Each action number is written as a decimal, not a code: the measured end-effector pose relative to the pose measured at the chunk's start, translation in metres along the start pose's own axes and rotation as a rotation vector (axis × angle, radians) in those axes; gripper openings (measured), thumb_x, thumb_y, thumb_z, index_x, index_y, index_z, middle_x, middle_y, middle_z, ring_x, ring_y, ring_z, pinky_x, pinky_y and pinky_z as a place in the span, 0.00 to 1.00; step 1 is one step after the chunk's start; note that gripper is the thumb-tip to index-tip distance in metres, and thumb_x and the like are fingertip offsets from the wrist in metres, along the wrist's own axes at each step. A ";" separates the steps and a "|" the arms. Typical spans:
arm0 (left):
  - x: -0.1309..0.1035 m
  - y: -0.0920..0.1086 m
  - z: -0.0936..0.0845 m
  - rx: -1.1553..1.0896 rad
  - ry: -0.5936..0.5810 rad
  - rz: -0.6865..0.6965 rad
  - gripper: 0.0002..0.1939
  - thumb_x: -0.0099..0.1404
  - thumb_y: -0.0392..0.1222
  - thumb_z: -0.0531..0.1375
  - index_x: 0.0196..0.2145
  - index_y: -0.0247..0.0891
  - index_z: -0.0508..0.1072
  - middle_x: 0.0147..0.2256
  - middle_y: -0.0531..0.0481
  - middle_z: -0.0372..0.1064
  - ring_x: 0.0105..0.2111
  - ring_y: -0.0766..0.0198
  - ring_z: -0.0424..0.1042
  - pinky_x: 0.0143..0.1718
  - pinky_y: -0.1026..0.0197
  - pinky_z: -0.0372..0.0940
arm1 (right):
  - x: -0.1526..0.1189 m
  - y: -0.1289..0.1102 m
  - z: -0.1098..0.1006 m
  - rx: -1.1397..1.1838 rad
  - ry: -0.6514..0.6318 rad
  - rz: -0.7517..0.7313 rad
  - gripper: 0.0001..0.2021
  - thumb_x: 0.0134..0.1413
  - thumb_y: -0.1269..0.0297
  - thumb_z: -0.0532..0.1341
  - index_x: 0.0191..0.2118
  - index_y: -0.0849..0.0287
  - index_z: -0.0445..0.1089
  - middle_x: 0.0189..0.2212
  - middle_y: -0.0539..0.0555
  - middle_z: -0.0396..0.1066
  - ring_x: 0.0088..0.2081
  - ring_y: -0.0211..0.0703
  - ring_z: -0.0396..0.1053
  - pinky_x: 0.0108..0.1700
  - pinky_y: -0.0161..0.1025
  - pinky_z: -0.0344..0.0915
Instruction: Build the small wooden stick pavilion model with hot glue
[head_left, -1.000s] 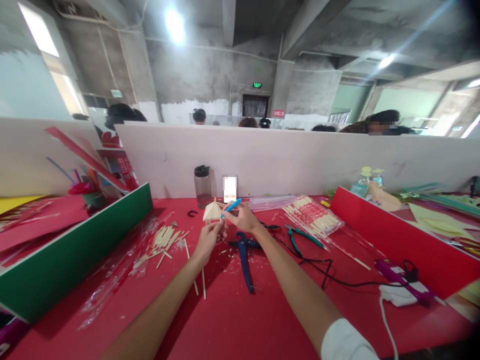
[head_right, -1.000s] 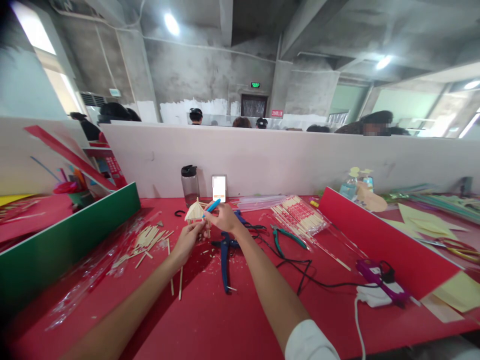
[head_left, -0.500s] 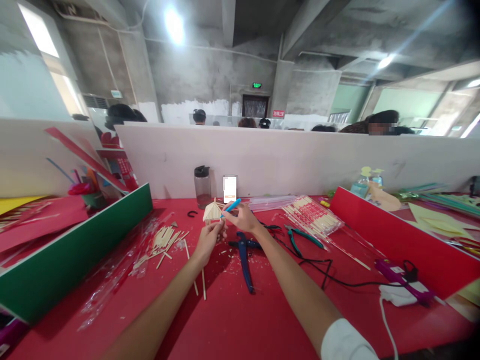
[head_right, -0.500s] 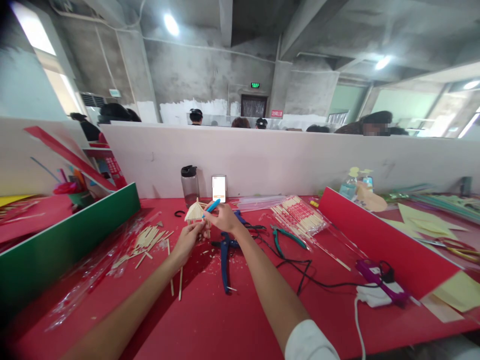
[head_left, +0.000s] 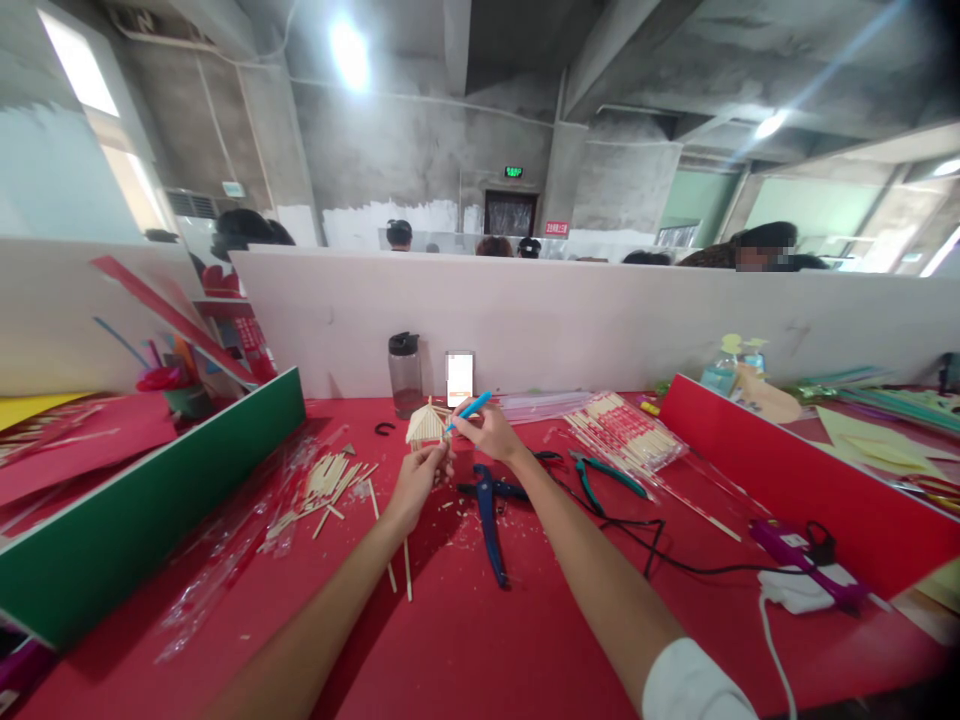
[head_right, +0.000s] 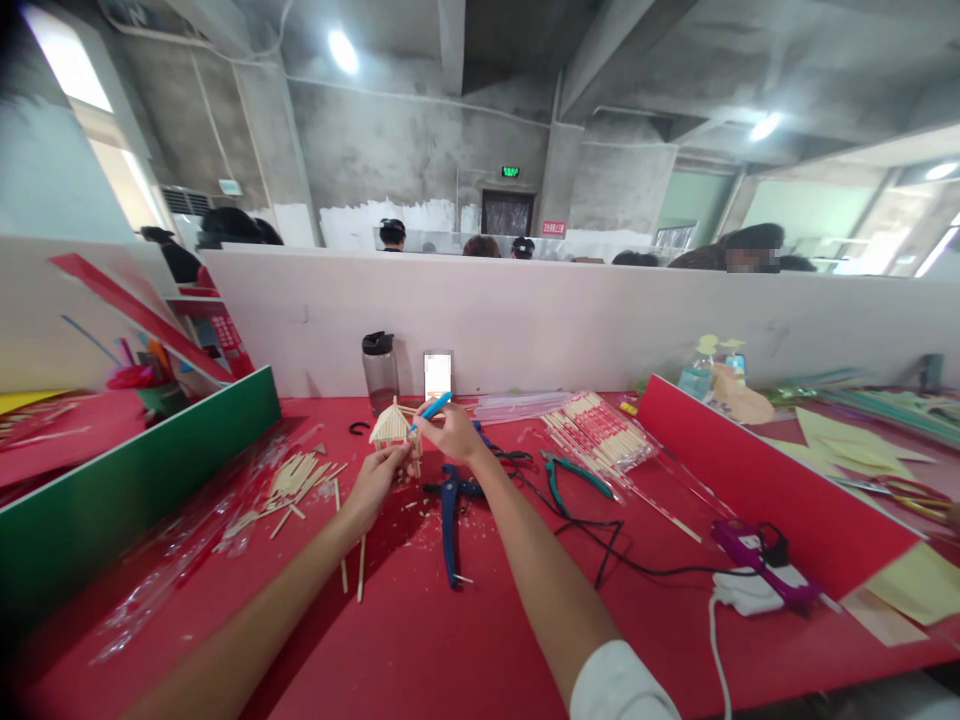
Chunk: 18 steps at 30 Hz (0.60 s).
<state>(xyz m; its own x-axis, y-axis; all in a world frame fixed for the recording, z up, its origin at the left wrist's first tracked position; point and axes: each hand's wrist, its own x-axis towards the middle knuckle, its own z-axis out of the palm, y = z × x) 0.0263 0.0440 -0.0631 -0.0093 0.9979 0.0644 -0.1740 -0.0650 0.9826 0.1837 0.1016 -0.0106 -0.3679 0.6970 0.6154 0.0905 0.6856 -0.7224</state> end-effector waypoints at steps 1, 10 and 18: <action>0.000 0.000 0.000 0.001 0.001 0.000 0.26 0.53 0.64 0.64 0.29 0.33 0.74 0.19 0.53 0.67 0.18 0.70 0.63 0.22 0.68 0.55 | 0.001 0.001 -0.004 0.012 0.031 -0.006 0.10 0.57 0.58 0.60 0.37 0.59 0.74 0.33 0.52 0.73 0.37 0.40 0.71 0.42 0.36 0.68; -0.005 0.001 0.002 0.038 -0.021 0.024 0.26 0.56 0.63 0.62 0.31 0.34 0.75 0.21 0.53 0.68 0.20 0.70 0.64 0.23 0.68 0.56 | -0.010 0.036 -0.040 -0.528 -0.202 0.102 0.12 0.56 0.71 0.59 0.44 0.58 0.75 0.36 0.55 0.77 0.37 0.43 0.72 0.41 0.35 0.63; -0.007 0.000 0.001 0.046 -0.047 0.037 0.24 0.58 0.62 0.61 0.32 0.34 0.74 0.22 0.53 0.68 0.21 0.71 0.64 0.24 0.69 0.58 | -0.027 0.055 -0.024 -0.798 -0.359 0.188 0.17 0.56 0.73 0.57 0.51 0.56 0.72 0.44 0.58 0.76 0.46 0.48 0.69 0.46 0.37 0.61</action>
<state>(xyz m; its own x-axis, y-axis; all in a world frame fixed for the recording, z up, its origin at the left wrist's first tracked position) 0.0269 0.0366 -0.0637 0.0319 0.9937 0.1076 -0.1288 -0.1027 0.9863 0.2210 0.1255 -0.0599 -0.5372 0.7968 0.2767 0.7462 0.6019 -0.2844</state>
